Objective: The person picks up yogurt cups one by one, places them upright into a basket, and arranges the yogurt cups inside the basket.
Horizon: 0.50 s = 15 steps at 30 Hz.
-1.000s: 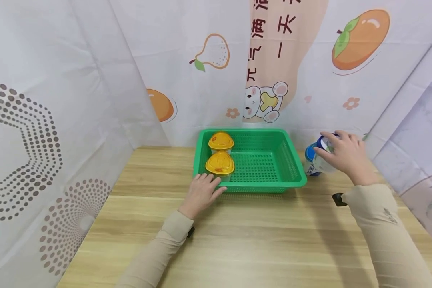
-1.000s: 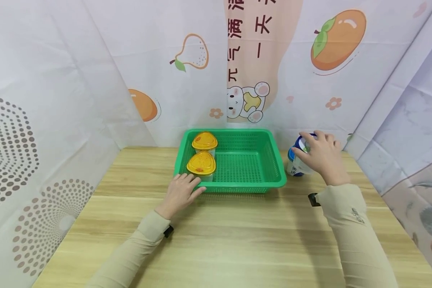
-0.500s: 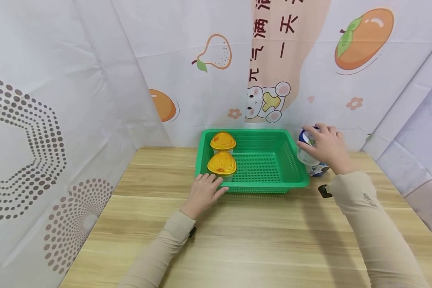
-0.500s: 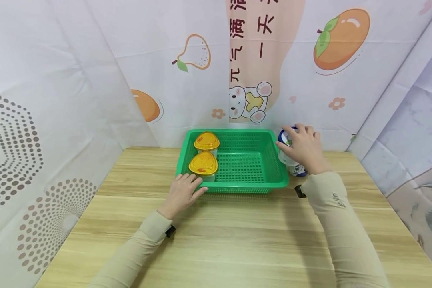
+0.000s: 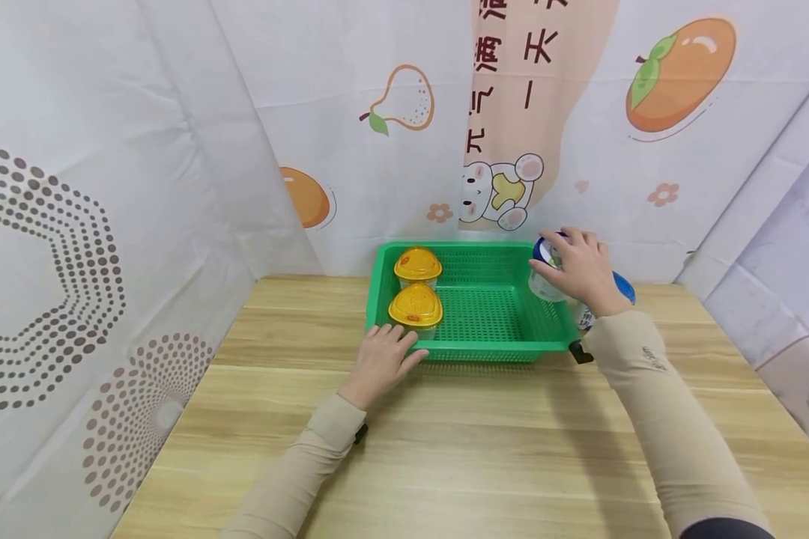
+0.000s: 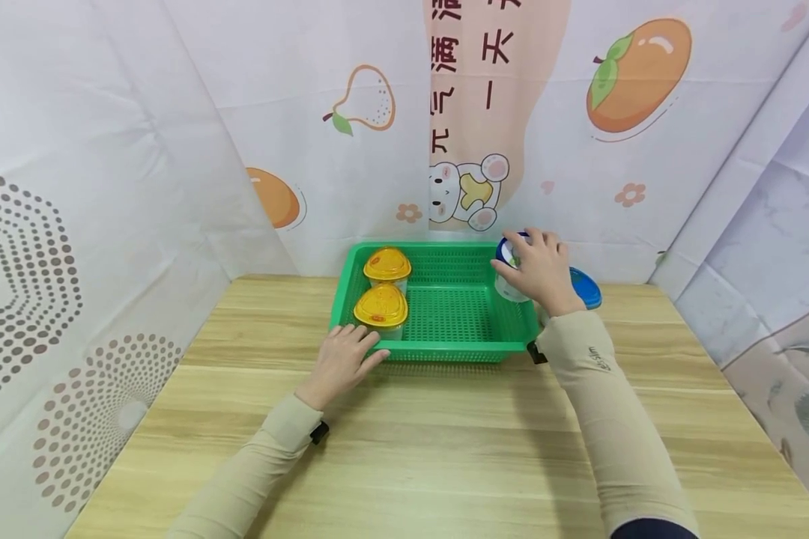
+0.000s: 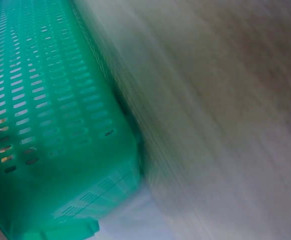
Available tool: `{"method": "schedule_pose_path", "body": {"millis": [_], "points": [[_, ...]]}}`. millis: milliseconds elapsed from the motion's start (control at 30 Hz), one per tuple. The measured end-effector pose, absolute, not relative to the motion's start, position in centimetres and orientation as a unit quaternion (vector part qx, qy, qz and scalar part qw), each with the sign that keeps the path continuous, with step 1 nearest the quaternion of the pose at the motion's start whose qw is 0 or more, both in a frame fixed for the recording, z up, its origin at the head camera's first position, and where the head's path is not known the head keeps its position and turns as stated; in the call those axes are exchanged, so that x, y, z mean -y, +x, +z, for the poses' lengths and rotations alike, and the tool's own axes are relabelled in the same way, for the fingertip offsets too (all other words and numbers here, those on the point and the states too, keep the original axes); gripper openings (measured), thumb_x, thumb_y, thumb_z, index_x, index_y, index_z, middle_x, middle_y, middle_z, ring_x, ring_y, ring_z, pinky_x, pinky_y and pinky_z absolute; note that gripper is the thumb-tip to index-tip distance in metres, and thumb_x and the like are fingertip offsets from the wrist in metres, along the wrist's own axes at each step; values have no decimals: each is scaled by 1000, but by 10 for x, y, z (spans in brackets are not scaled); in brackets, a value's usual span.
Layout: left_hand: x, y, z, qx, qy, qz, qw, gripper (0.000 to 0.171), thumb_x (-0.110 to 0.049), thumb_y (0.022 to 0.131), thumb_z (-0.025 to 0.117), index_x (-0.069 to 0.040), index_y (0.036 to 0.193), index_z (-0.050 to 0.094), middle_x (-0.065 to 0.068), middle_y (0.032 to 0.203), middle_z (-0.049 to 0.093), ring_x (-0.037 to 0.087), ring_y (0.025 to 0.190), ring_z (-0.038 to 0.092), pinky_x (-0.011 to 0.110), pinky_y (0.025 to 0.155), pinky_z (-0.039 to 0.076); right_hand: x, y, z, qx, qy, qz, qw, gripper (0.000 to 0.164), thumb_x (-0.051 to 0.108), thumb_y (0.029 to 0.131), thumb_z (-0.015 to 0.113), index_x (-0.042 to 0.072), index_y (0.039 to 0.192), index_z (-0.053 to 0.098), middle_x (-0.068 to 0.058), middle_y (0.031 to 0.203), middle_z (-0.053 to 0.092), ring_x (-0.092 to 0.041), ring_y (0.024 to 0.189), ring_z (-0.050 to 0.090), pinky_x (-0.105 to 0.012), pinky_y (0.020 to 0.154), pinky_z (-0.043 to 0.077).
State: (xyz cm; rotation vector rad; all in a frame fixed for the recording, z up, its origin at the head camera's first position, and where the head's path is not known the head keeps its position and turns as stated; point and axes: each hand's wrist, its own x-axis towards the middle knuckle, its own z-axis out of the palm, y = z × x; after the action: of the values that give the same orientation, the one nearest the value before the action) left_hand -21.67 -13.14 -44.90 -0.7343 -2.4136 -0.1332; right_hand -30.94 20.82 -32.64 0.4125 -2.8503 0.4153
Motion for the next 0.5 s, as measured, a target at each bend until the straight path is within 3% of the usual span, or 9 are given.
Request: {"method": "schedule_pose_path", "body": {"millis": [500], "points": [[130, -217, -451, 907, -280, -71, 307, 29, -44, 89, 63, -15, 90, 58, 1, 75, 56, 20, 68, 51, 30, 63, 31, -182, -327, -343, 972, 151, 144, 105, 62, 43, 95, 57, 10, 145, 42, -29, 148, 33, -53, 134, 28, -68, 105, 22]]}}
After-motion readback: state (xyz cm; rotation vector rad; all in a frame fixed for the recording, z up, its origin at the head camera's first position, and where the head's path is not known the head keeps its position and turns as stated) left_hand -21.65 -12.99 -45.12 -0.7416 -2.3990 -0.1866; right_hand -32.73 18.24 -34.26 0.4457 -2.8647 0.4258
